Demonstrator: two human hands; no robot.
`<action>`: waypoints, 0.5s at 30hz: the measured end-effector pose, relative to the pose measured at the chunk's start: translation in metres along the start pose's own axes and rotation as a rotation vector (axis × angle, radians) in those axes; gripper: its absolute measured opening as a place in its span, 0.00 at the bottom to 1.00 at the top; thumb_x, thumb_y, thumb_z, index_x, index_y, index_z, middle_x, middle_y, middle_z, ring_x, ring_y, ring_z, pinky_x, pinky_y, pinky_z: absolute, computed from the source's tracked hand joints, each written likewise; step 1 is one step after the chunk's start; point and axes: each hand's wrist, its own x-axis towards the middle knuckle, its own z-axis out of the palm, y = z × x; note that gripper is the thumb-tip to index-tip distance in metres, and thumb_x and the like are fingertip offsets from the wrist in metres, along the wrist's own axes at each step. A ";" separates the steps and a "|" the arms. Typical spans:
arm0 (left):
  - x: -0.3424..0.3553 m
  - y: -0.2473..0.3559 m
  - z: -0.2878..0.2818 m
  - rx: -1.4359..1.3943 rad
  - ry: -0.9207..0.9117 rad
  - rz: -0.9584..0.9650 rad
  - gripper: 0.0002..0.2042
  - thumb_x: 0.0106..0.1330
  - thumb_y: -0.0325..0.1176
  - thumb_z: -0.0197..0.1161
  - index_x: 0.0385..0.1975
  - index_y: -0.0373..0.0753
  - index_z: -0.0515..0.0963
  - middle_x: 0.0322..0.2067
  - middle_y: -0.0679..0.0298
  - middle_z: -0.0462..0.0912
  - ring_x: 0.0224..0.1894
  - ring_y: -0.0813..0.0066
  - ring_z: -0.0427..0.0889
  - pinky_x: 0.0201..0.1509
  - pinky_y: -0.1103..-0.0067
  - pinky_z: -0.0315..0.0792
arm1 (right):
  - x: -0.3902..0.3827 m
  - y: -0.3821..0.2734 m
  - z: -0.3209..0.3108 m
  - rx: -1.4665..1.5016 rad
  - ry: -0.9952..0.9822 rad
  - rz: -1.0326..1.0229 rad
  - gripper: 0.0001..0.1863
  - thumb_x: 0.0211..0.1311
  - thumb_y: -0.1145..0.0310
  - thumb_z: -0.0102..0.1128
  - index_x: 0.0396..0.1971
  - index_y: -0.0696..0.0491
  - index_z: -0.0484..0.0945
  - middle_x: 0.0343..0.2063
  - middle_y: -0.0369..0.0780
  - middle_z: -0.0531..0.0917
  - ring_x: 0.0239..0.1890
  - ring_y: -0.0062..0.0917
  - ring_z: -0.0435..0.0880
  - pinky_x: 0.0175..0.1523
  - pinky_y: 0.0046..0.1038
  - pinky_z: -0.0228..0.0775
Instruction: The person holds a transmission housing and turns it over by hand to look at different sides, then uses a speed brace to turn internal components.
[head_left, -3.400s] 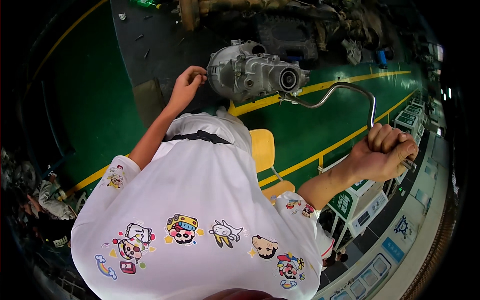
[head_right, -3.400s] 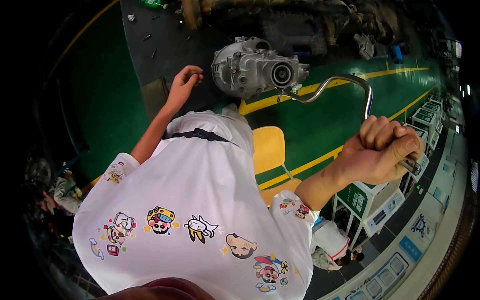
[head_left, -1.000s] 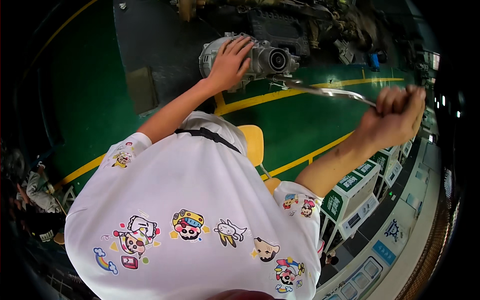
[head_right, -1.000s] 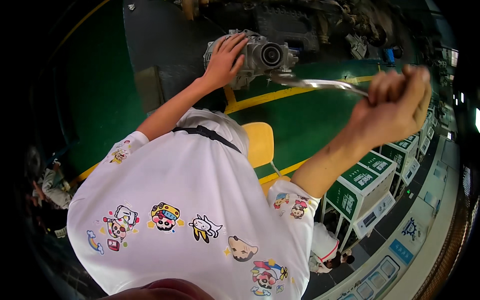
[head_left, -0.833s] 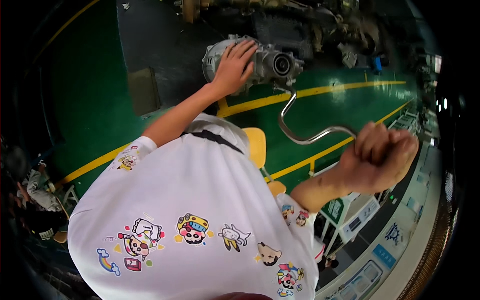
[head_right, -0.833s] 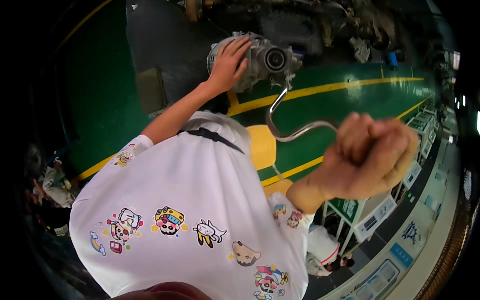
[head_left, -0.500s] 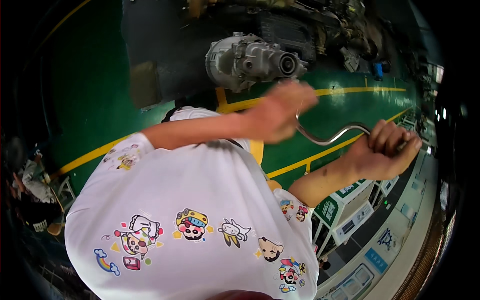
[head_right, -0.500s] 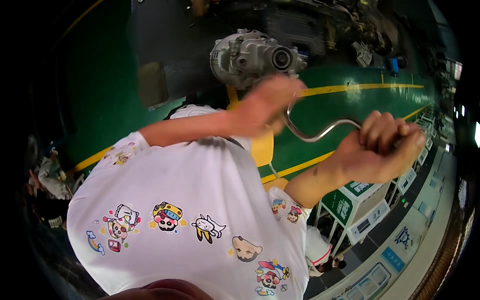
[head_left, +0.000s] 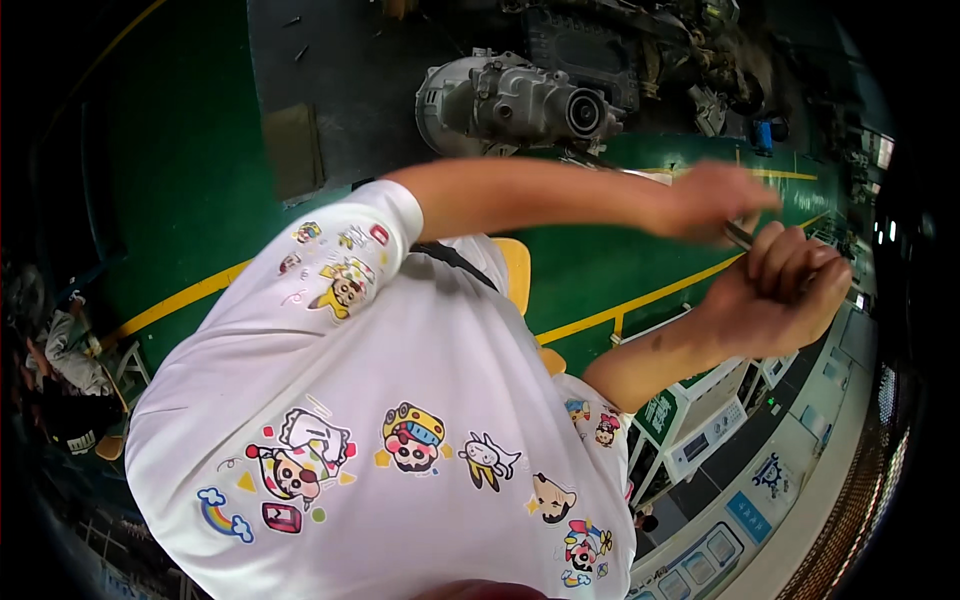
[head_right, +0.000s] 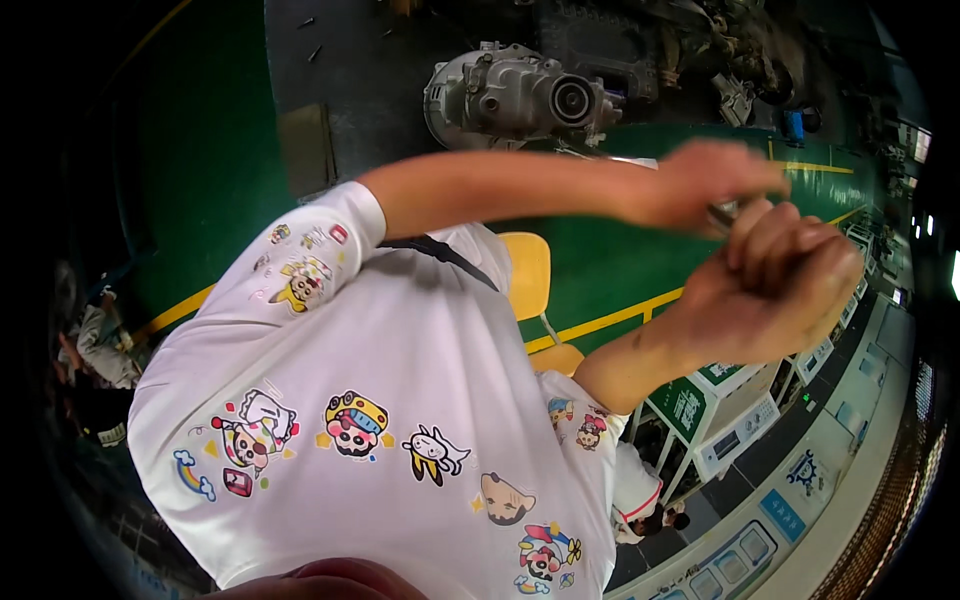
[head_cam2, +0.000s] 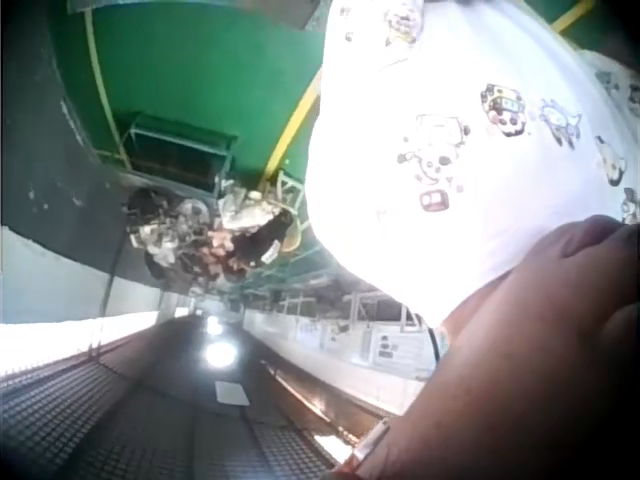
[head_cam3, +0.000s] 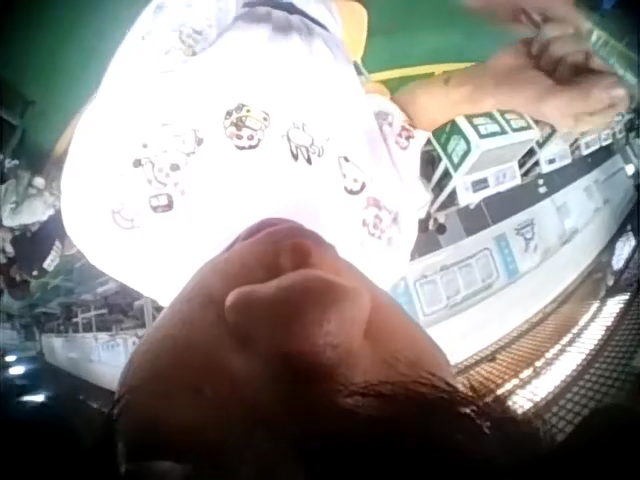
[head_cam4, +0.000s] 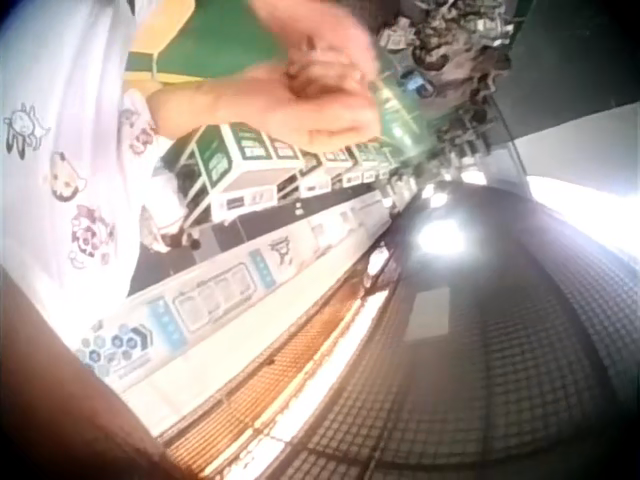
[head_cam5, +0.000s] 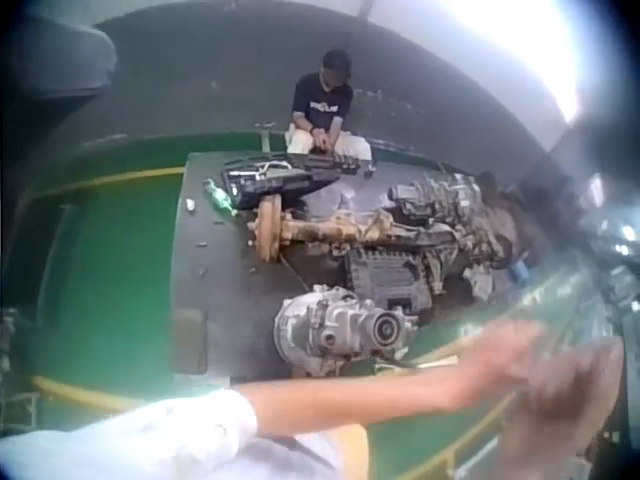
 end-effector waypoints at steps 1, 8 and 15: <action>-0.019 0.008 0.026 -0.130 0.011 -0.134 0.15 0.54 0.36 0.63 0.41 0.43 0.72 0.28 0.55 0.77 0.32 0.50 0.78 0.32 0.62 0.71 | 0.008 0.000 0.000 0.010 0.017 0.045 0.16 0.69 0.62 0.50 0.23 0.55 0.68 0.09 0.28 0.51 0.11 0.12 0.45 0.17 0.20 0.37; -0.021 0.043 -0.077 0.021 -0.267 -0.449 0.10 0.56 0.38 0.62 0.36 0.43 0.75 0.20 0.60 0.80 0.23 0.60 0.81 0.27 0.66 0.70 | -0.007 0.003 -0.074 0.172 0.067 0.049 0.16 0.71 0.62 0.47 0.22 0.52 0.67 0.08 0.28 0.51 0.10 0.12 0.44 0.15 0.20 0.38; -0.032 0.027 0.024 -0.197 -0.061 -0.433 0.11 0.55 0.34 0.59 0.37 0.41 0.70 0.19 0.54 0.76 0.26 0.49 0.78 0.27 0.60 0.69 | 0.042 0.013 -0.012 0.100 -0.087 0.249 0.14 0.70 0.64 0.48 0.25 0.55 0.69 0.09 0.28 0.50 0.11 0.14 0.44 0.19 0.23 0.38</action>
